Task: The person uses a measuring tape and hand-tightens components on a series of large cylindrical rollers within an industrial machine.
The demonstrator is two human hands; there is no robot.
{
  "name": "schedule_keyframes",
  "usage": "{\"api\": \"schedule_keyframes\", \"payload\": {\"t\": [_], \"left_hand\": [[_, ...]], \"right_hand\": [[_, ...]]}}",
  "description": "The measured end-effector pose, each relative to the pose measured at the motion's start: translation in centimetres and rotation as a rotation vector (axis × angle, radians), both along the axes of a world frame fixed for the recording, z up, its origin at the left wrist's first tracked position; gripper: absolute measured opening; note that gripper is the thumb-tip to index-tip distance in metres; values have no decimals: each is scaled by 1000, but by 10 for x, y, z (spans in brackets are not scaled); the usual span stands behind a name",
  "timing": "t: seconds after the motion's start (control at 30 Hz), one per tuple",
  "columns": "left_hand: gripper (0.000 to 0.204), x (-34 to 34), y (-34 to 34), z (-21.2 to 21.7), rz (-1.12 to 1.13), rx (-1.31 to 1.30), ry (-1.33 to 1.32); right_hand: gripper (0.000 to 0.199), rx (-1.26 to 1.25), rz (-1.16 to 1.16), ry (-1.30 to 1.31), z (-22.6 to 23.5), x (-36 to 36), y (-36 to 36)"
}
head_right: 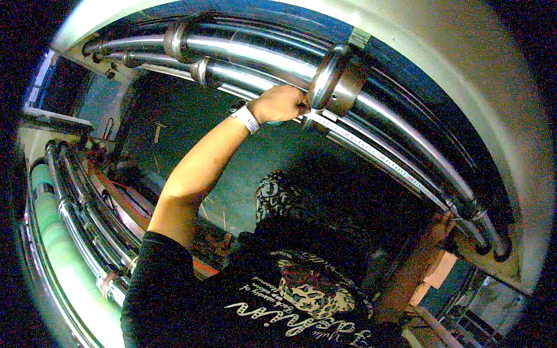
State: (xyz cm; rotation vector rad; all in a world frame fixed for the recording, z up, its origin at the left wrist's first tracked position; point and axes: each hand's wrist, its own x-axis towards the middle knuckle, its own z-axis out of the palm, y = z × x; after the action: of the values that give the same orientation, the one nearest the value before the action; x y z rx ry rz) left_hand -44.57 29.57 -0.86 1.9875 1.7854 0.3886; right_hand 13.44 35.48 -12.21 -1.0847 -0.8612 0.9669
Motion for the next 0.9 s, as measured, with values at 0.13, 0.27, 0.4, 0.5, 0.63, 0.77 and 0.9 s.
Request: {"api": "schedule_keyframes", "payload": {"t": [0.13,0.27,0.4,0.5,0.63,0.77,0.9], "left_hand": [[26,4,7,-3,-46,26,-26],[27,0,1,-2,-5,-9,-7],[27,8,12,-6,-70,25,-45],[23,-6,7,-16,-40,26,8],[26,-3,-21,-12,-41,19,-13],[27,-14,-101,4,-152,-185,-130],[30,-65,-178,11,-77,-384,-283]], "right_hand": [[10,85,-115,-394,-23,56,7],[10,8,-47,-71,-14,15,7],[14,36,-110,-375,-32,82,9],[21,715,-244,-1674,-24,46,20],[20,492,-187,-1669,-10,26,3],[19,22,13,-1178,-32,-8,-51],[19,-345,455,-702,-54,-120,-103]]}}
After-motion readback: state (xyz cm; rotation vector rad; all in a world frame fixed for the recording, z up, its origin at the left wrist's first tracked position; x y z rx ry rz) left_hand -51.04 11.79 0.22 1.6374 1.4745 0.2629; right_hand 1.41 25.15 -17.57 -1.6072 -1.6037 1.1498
